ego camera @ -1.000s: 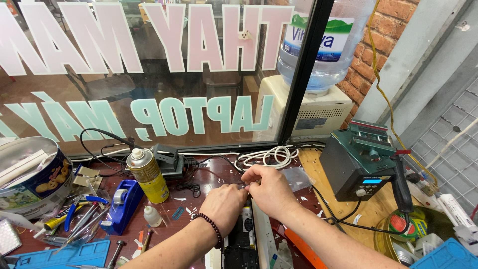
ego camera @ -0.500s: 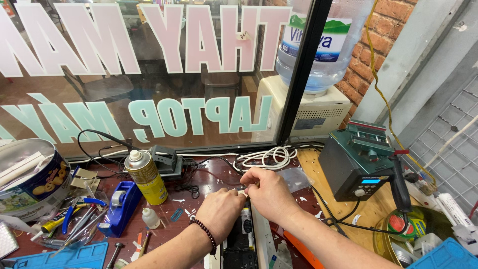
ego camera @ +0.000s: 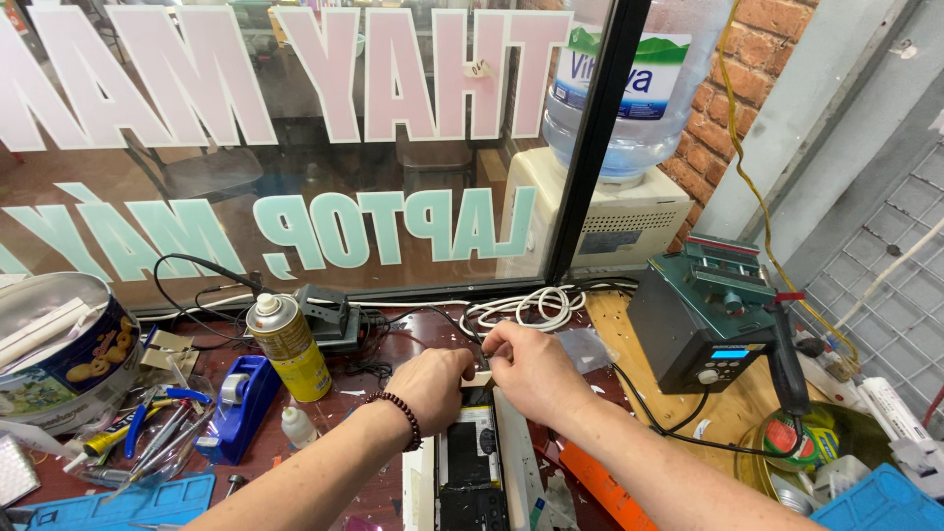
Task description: The person uses a wooden stick to pry and separate the screen from a smartphone's frame, then tests the device by turning it on and interacting with the touchscreen. They continue prying the screen edges and briefly inspect the phone's interior components.
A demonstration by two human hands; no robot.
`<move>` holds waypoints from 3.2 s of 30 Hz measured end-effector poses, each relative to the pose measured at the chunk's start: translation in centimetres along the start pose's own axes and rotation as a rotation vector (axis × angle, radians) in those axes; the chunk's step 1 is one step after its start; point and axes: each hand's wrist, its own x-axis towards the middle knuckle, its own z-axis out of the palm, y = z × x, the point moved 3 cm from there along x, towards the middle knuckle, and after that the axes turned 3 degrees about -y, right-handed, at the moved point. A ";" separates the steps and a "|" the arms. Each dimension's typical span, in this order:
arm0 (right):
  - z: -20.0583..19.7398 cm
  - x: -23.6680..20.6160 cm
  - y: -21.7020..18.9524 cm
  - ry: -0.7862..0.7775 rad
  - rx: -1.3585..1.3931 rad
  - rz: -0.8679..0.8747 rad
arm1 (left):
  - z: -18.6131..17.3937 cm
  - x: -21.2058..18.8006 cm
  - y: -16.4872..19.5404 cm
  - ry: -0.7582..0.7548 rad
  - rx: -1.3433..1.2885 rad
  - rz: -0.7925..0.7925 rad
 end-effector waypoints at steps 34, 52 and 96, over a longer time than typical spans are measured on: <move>0.2 -0.9 -1.6 -0.017 -0.018 -0.074 | 2.2 0.4 -2.8 0.127 -0.286 -0.083; 0.0 -0.7 -1.3 -0.032 -0.013 -0.063 | 3.2 0.1 -11.7 0.189 -1.373 -0.526; 1.7 2.1 -3.6 -0.133 -0.164 -0.264 | 7.5 -2.2 -8.7 0.129 -0.992 -0.460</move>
